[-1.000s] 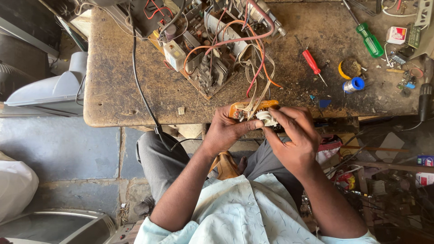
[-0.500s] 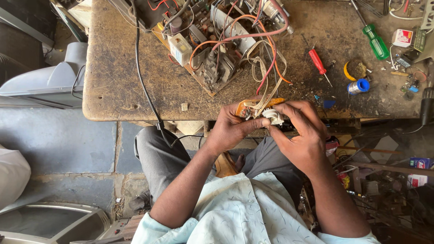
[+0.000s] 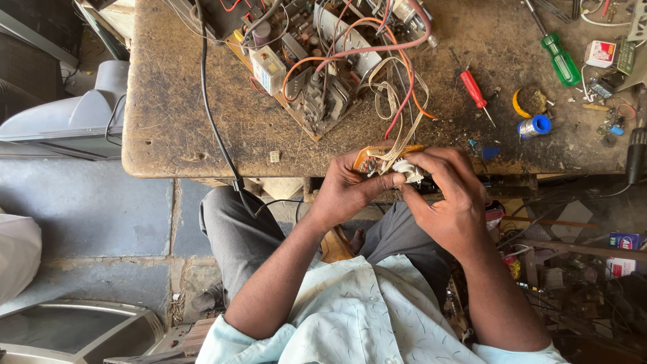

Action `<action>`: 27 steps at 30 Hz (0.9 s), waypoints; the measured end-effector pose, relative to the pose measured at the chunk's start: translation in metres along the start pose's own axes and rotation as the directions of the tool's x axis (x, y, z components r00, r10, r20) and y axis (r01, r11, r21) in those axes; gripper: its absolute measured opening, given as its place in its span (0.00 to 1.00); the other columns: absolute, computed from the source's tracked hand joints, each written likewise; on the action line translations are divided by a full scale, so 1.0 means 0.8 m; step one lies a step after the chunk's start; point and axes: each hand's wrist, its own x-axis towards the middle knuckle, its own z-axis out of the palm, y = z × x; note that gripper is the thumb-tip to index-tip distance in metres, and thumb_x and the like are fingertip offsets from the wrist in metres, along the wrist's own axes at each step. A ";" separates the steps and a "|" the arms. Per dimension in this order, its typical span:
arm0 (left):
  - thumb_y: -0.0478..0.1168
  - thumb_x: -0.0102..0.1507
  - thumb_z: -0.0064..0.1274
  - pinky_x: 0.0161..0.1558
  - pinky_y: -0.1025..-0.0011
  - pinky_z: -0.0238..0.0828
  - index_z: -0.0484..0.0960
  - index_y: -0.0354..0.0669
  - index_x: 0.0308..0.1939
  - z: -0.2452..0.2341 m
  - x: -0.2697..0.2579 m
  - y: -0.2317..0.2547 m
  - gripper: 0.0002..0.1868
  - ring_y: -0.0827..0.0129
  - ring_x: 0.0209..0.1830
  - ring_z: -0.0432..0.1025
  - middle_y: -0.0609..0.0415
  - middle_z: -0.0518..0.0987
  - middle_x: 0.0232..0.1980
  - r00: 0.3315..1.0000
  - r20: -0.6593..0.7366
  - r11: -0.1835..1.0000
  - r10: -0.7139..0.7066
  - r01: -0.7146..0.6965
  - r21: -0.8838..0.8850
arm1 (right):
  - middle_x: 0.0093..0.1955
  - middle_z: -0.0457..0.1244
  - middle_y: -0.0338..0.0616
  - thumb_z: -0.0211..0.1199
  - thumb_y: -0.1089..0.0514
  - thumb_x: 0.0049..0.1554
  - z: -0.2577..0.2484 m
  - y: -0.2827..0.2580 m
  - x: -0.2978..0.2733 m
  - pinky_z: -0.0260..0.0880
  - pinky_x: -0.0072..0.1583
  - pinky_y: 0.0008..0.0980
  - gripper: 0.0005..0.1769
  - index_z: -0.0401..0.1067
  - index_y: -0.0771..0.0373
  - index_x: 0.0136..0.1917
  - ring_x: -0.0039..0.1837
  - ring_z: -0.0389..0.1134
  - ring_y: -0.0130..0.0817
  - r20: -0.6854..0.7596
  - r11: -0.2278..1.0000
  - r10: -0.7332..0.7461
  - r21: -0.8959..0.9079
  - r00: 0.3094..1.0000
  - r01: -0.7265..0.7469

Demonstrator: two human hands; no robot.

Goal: The person holds a green circuit board and uses a soldering iron to work on its solder points. They also use a red screwdriver to adjust components on the board. The person is sitting on a low stool in a cluttered workshop.

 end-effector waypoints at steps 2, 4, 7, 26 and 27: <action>0.33 0.65 0.63 0.61 0.72 0.75 0.76 0.32 0.67 0.000 -0.001 0.003 0.26 0.77 0.56 0.75 0.54 0.84 0.57 1.000 -0.005 1.000 -0.001 0.001 0.022 | 0.57 0.66 0.51 0.76 0.71 0.48 0.002 0.002 -0.003 0.75 0.58 0.39 0.29 0.69 0.68 0.61 0.58 0.71 0.43 -0.034 0.998 0.043 0.043 0.999 -0.041; 0.32 0.65 0.63 0.61 0.72 0.75 0.78 0.33 0.65 -0.001 -0.002 0.006 0.24 0.77 0.55 0.76 0.54 0.84 0.56 1.000 -0.004 1.000 0.001 -0.001 0.031 | 0.57 0.66 0.51 0.77 0.70 0.49 0.006 0.003 -0.006 0.75 0.58 0.39 0.28 0.68 0.69 0.60 0.57 0.71 0.43 -0.075 0.998 0.034 0.050 0.997 -0.030; 0.31 0.65 0.64 0.59 0.72 0.75 0.80 0.33 0.62 -0.003 -0.002 0.010 0.21 0.76 0.54 0.76 0.54 0.85 0.55 1.000 -0.001 1.000 -0.008 0.008 0.001 | 0.57 0.65 0.52 0.77 0.71 0.49 0.010 0.000 -0.009 0.75 0.59 0.41 0.27 0.69 0.69 0.58 0.59 0.71 0.46 -0.138 1.000 -0.030 0.000 0.990 0.031; 0.28 0.62 0.65 0.57 0.69 0.77 0.83 0.32 0.54 -0.006 0.001 0.014 0.16 0.68 0.51 0.80 0.48 0.86 0.51 0.998 -0.018 0.971 -0.065 0.060 -0.231 | 0.64 0.62 0.51 0.73 0.65 0.57 0.030 0.001 -0.027 0.77 0.64 0.30 0.28 0.66 0.71 0.67 0.63 0.69 0.35 -0.231 0.893 0.218 0.438 0.948 -0.098; 0.28 0.62 0.65 0.57 0.69 0.77 0.83 0.32 0.54 -0.006 0.001 0.014 0.16 0.69 0.51 0.80 0.48 0.86 0.51 0.998 -0.016 0.973 -0.060 0.055 -0.222 | 0.64 0.62 0.51 0.70 0.67 0.60 0.031 0.002 -0.028 0.78 0.66 0.29 0.27 0.64 0.72 0.69 0.63 0.70 0.34 -0.210 0.818 0.284 0.563 0.936 -0.122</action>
